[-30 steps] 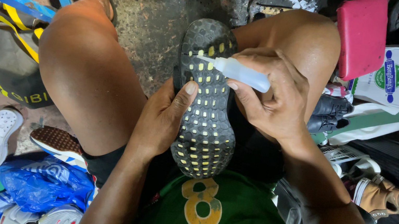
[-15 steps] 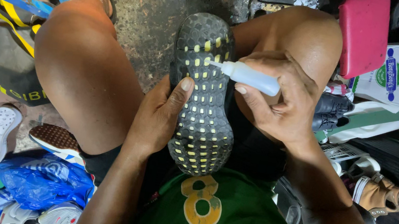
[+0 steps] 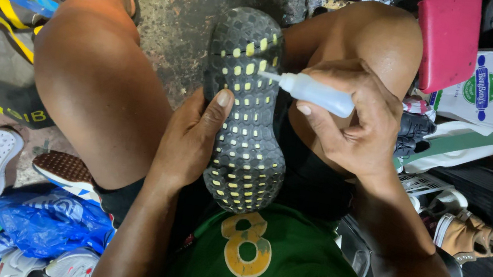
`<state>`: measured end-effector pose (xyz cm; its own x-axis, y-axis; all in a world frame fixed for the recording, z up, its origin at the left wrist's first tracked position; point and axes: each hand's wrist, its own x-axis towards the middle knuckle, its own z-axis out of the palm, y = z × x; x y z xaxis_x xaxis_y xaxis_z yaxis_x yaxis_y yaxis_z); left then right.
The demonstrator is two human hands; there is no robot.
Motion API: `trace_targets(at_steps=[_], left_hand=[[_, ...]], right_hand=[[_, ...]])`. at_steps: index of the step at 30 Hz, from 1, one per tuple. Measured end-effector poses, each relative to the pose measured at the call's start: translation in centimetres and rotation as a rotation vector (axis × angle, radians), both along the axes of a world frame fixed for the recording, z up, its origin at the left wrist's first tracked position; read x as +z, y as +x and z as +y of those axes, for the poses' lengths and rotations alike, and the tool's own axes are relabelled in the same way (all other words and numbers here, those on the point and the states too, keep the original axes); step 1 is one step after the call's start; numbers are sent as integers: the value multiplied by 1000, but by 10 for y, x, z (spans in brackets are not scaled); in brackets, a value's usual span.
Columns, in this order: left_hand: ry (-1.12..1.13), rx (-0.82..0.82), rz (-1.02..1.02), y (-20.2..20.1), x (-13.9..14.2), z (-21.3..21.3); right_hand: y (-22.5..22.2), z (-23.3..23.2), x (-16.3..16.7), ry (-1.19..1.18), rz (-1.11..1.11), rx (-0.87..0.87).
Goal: The person applies glue to the sole of a black shoe using a small bottle, then presses the sole against a rotating grinding wheel to smooth or bond the surface. The person handles the shoe with both hands throughout the process.
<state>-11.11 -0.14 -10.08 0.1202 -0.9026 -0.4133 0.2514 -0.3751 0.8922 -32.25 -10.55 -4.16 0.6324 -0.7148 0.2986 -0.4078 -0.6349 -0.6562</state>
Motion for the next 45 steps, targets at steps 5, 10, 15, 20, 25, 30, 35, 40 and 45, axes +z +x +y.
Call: trace_targets(at_steps=[5,10,15,20,25,30,35,40,45], left_hand=[[-21,18,34,0,-1,1],[-8,1,46,-2,-1,1],[-50,-16,69,-4,-1,-1],[-13,-3,68,-6,-1,0],[-15,7,44,-5,1,-1],[-26,-9,44,-3,2,-1],[-46,35,-34,-3,1,0],[-15,42,-120,-2,2,1],[-1,40,-155,-3,2,1]], right_hand=[[-10,7,-1,40,24,12],[-10,6,-5,41,1,36],[-11,0,-6,-89,27,91],[-16,3,-5,11,4,26],[-22,2,-6,-10,60,-12],[-21,3,-11,10,7,-9],[-25,11,-5,56,2,55],[-23,16,-6,58,-14,130],[-19,18,-13,31,-4,139]])
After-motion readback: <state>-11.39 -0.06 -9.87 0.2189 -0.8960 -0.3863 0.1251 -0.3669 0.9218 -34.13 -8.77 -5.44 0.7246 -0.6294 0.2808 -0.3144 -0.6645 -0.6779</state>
